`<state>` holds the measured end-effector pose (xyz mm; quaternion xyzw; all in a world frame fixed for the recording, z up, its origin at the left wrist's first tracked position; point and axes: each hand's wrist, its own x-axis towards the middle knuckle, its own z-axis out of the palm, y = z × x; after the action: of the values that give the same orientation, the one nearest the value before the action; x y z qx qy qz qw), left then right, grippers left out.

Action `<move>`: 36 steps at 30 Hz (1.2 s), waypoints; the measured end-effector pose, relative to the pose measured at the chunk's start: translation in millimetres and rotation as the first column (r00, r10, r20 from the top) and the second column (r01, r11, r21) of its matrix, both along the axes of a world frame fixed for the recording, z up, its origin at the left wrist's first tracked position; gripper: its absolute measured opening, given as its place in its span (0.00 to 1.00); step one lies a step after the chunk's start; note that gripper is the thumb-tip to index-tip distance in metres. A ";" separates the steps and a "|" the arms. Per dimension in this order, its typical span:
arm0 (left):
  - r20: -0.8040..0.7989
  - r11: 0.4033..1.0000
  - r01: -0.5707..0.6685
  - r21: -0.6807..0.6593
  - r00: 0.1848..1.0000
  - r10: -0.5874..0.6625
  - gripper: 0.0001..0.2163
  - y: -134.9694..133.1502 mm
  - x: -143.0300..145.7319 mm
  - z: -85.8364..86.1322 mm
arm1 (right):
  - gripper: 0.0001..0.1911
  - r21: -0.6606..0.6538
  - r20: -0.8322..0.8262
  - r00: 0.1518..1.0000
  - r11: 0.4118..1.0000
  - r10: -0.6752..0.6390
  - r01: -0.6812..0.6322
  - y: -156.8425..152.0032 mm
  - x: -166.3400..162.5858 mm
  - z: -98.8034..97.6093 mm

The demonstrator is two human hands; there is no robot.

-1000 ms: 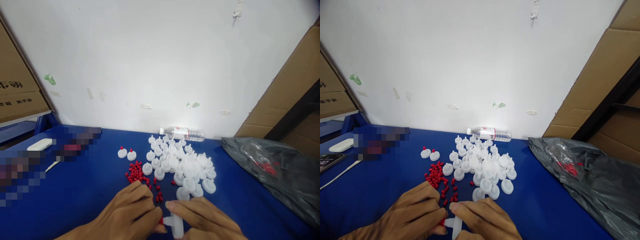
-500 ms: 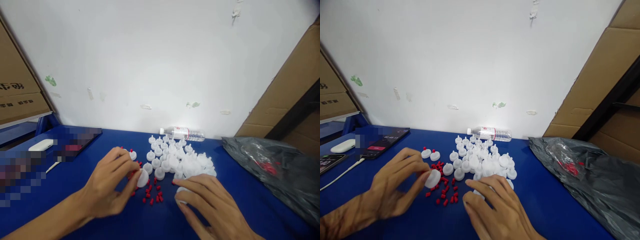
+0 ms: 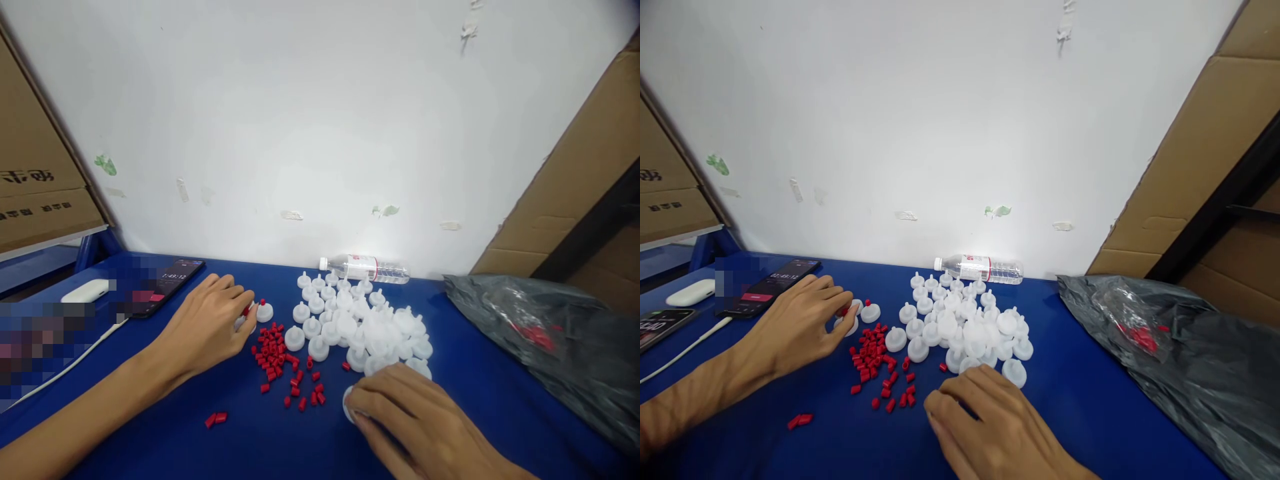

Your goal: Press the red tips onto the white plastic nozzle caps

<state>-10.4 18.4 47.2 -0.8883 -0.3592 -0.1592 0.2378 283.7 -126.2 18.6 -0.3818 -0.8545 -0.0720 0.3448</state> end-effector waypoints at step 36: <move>0.112 0.961 0.219 -0.168 0.973 -0.202 0.09 4.9 -0.9 -10.1 | 0.17 0.131 0.055 0.990 0.984 -0.129 0.121 -3.2 -2.2 5.6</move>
<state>-11.3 23.4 37.1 -0.9308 -0.2862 -0.1922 0.1218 281.5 -129.4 24.1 -0.4094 -0.8329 -0.1599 0.3362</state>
